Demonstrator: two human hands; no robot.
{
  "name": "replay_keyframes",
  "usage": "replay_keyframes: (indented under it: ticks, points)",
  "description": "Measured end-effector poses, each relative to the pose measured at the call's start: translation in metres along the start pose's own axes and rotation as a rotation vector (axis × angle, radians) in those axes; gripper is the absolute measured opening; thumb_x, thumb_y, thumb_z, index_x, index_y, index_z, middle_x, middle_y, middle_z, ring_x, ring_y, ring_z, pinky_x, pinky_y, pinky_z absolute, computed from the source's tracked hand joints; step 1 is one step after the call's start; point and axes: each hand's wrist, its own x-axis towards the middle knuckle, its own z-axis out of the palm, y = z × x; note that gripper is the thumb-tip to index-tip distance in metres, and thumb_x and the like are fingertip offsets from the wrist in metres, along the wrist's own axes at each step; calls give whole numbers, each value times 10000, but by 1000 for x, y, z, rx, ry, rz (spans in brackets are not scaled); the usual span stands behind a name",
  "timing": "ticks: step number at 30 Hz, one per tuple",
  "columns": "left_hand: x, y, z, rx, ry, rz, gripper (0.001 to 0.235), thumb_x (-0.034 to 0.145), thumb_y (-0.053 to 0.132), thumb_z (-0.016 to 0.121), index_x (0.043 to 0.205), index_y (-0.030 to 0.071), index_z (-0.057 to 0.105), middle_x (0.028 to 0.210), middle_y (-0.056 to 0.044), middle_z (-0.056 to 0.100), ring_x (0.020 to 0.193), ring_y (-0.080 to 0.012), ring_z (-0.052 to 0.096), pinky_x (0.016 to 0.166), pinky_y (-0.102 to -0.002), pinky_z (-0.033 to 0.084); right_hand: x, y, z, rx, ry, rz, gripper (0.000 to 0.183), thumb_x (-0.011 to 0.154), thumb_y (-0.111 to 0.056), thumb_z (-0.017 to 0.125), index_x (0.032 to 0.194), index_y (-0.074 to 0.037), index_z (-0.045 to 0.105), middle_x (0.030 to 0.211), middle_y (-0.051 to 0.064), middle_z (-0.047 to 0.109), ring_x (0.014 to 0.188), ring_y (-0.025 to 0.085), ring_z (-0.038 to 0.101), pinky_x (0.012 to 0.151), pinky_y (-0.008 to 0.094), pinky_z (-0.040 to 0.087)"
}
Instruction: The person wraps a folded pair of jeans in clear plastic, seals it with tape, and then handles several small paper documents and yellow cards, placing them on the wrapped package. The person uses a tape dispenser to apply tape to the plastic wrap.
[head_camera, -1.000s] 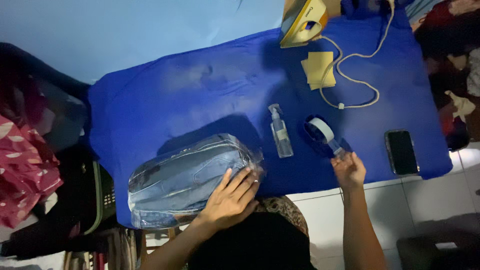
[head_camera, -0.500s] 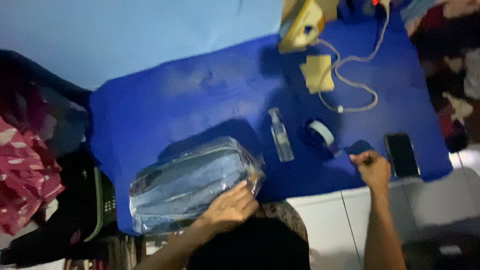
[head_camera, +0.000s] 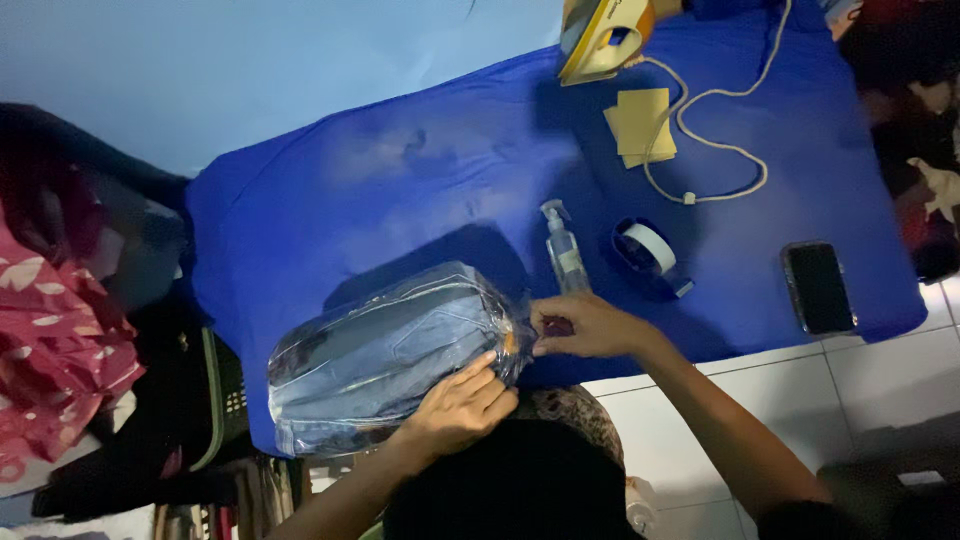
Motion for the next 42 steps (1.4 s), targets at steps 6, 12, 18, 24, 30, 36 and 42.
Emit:
replay_keyframes:
  ticks: [6, 12, 18, 24, 30, 36, 42]
  points:
    - [-3, -1, 7, -74, -3, 2, 88, 808, 74, 705, 895, 61, 703, 770, -37, 602, 775, -189, 638, 1121, -432, 508, 16, 4, 9, -87, 34, -111, 315, 866, -300, 816, 871, -93, 579, 829, -5, 654, 804, 112, 648, 718, 298, 510]
    - [-6, -4, 12, -82, 15, 22, 134, 785, 57, 702, 917, 34, 704, 821, -54, 630, 833, -197, 661, 1137, -442, 501, 29, 28, 21, 83, 60, -82, 296, 824, -277, 844, 900, -96, 620, 906, -10, 710, 881, 120, 686, 778, 293, 535]
    - [-8, -9, 13, -91, -43, 24, 145, 764, 60, 708, 906, 38, 724, 790, -71, 632, 802, -220, 658, 1132, -478, 518, 58, 97, 38, 164, 190, 123, 625, 590, -219, 963, 996, -114, 499, 803, 12, 571, 730, 120, 545, 601, 299, 461]
    - [-31, -15, 3, -102, 194, -3, 97, 860, 124, 760, 894, 85, 678, 991, -95, 686, 973, -224, 665, 1112, -503, 459, 87, 198, 57, 282, 430, 81, 457, 771, -257, 921, 1002, -74, 573, 855, -29, 565, 770, 90, 545, 663, 278, 495]
    - [-147, -52, -57, 52, 796, -1059, 286, 982, 224, 672, 1215, 60, 669, 1342, -120, 675, 1292, -276, 605, 1218, -452, 389, 43, 190, 92, 159, 853, 231, 422, 846, -256, 826, 1158, -57, 622, 900, 54, 687, 816, 142, 619, 744, 308, 496]
    - [-262, -56, -11, -1001, 1190, -1488, 723, 995, 510, 397, 1561, 61, 372, 1505, -85, 495, 1399, -260, 440, 1133, -426, 324, -8, 68, 144, -211, 737, -269, 1094, 620, -386, 905, 1495, -77, 326, 1557, 238, 322, 1468, 403, 307, 1190, 485, 260]
    - [-296, -100, 56, -1400, 1236, -1097, 665, 1040, 469, 400, 1617, 140, 373, 1344, -257, 628, 1055, -490, 600, 864, -619, 520, 32, 30, 135, 145, 633, 42, 1178, 636, -408, 909, 1570, -77, 272, 1509, 234, 522, 1396, 379, 520, 1168, 468, 392]
